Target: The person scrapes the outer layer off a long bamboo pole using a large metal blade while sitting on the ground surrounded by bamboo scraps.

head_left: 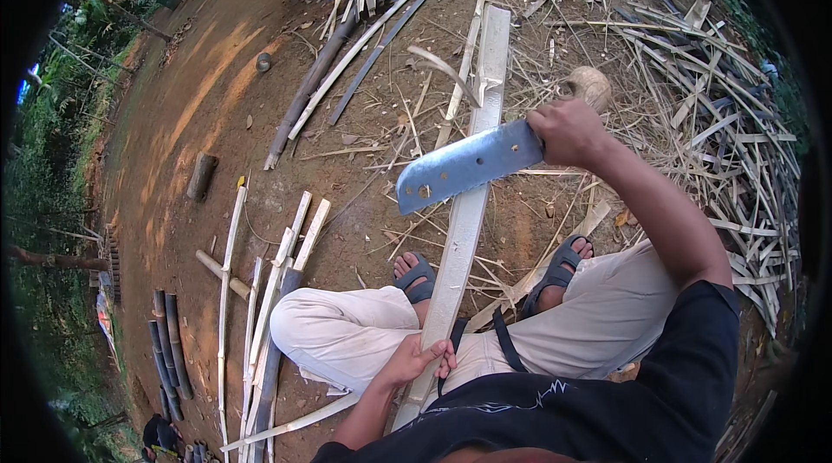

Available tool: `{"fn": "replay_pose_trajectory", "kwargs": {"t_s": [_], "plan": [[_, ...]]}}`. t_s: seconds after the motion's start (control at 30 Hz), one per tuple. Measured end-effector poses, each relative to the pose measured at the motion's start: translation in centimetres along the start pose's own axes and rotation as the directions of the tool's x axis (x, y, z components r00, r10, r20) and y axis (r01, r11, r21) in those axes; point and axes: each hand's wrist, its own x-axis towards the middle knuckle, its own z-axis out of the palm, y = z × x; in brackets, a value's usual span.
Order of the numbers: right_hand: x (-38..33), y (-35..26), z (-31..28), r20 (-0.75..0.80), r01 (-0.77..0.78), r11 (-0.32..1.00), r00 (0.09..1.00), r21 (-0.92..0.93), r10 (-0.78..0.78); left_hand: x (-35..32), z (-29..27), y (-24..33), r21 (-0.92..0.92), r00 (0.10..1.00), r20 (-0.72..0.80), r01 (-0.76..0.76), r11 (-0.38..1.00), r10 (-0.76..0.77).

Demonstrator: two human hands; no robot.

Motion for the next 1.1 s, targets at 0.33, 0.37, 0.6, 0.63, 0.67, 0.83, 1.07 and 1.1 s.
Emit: {"fn": "replay_pose_trajectory", "kwargs": {"t_s": [0.33,0.37,0.6,0.63,0.67,0.83,1.07,1.1], "plan": [[0.5,1.6,0.0,0.017,-0.152,0.988,0.988,0.040,0.151,-0.7,0.3,-0.8,-0.020,1.000,-0.013,0.010,1.000,-0.010],[1.3,3.8,-0.2,0.090,-0.314,0.949,0.946,0.031,0.311,-0.9,0.6,-1.0,-0.023,0.999,-0.019,0.025,0.999,-0.025],[0.7,0.3,-0.7,0.053,-0.148,0.984,0.988,0.102,0.143,-0.7,-0.5,-0.7,-0.040,0.999,0.013,0.053,0.998,-0.052],[0.5,0.9,0.3,0.002,0.021,0.998,1.000,0.052,-0.021,-0.7,-0.2,-1.0,-0.050,0.999,0.028,0.041,0.998,-0.040],[1.1,2.2,0.5,-0.056,-0.022,1.000,0.998,-0.021,0.020,-0.8,-0.2,-0.8,-0.037,0.999,0.002,0.046,0.998,-0.046],[1.8,4.3,-1.2,0.080,-0.506,0.853,0.862,0.127,0.500,1.1,0.6,-1.0,-0.050,1.000,0.006,0.015,0.999,-0.015],[2.6,7.7,-0.5,0.071,-0.551,0.822,0.834,0.144,0.547,-0.4,1.6,-1.8,-0.033,0.996,-0.071,0.044,0.998,-0.046],[2.0,8.1,-0.9,-0.072,-0.521,0.850,0.847,0.085,0.526,-0.3,1.4,-1.8,-0.071,0.997,-0.046,0.060,0.996,-0.063]]}}
